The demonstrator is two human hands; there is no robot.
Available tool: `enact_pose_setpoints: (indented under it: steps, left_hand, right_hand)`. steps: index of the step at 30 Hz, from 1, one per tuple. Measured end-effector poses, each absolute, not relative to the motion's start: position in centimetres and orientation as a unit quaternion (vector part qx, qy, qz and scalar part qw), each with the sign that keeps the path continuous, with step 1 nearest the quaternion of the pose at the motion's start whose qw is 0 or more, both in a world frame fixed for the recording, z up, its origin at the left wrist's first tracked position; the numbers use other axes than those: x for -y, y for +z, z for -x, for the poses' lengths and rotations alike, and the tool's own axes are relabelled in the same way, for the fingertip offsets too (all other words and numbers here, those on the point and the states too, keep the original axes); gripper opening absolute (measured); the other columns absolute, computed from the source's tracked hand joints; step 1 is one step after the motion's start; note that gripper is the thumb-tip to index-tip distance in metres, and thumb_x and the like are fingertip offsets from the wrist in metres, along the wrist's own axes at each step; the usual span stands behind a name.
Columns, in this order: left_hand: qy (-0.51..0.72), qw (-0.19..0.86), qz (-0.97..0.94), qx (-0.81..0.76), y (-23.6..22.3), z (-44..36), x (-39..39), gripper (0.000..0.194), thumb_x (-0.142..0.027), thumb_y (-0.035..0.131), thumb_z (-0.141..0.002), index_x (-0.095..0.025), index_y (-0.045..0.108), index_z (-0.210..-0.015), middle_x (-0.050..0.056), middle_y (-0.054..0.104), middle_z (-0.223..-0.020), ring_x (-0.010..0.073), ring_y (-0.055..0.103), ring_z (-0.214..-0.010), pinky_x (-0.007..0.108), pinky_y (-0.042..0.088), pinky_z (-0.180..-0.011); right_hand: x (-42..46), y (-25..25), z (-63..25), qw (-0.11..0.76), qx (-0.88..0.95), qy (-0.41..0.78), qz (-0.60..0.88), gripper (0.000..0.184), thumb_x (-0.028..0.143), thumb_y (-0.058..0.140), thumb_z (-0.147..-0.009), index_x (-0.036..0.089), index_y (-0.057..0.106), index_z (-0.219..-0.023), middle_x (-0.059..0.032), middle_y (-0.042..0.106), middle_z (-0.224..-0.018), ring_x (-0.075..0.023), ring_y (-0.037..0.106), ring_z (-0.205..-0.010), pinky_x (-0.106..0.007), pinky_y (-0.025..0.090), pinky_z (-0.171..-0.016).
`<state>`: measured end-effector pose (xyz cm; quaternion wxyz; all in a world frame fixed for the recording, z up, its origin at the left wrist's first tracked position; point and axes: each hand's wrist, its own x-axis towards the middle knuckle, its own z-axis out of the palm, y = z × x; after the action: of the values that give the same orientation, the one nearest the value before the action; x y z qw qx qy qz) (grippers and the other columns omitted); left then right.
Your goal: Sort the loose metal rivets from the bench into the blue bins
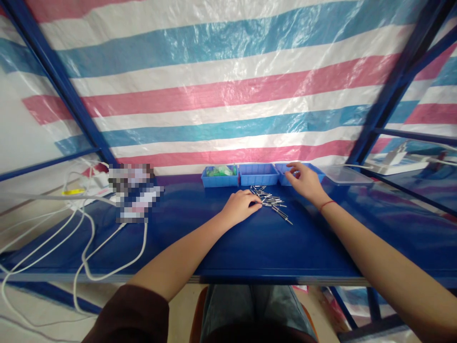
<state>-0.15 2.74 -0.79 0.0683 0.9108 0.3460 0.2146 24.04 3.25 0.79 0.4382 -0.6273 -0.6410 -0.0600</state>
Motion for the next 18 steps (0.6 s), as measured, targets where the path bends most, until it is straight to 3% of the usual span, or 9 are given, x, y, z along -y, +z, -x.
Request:
enact_pose_setpoints:
  steps: [8,12,18]
  left_hand:
    - [0.194,0.042,-0.911,-0.361,-0.9,-0.2,-2.5,0.023,-0.032,0.045,-0.091,-0.021,0.065,-0.091,0.004,0.065,-0.101,0.0206,0.059,-0.095,0.034,0.045,-0.084]
    - [0.27,0.105,-0.875,-0.387,-1.4,-0.1,-3.1,0.023,-0.027,0.037,-0.094,-0.018,0.059,-0.092,0.005,0.065,-0.093,0.0175,0.06,-0.091,0.03,0.045,-0.082]
    - [0.375,0.17,-0.843,-0.346,-1.3,0.1,-3.4,0.019,-0.025,0.041,-0.091,-0.018,0.058,-0.086,0.002,0.065,-0.084,0.0143,0.061,-0.081,0.026,0.046,-0.078]
  right_hand:
    - [-1.6,1.1,-20.4,0.394,0.742,0.018,0.542,0.023,0.026,0.049,-0.081,0.017,0.065,-0.095,-0.0063,0.068,-0.085,-0.0177,0.06,-0.068,-0.033,0.048,-0.069]
    - [-1.1,0.9,-19.9,0.371,0.78,0.084,0.496,0.021,0.023,0.05,-0.079,0.017,0.067,-0.09,-0.0058,0.07,-0.089,-0.0169,0.062,-0.072,-0.032,0.049,-0.07]
    - [0.0,0.9,-18.3,0.39,0.781,0.19,0.449,0.025,0.038,0.057,-0.08,0.019,0.068,-0.092,-0.0051,0.071,-0.087,-0.0177,0.064,-0.074,-0.029,0.049,-0.065]
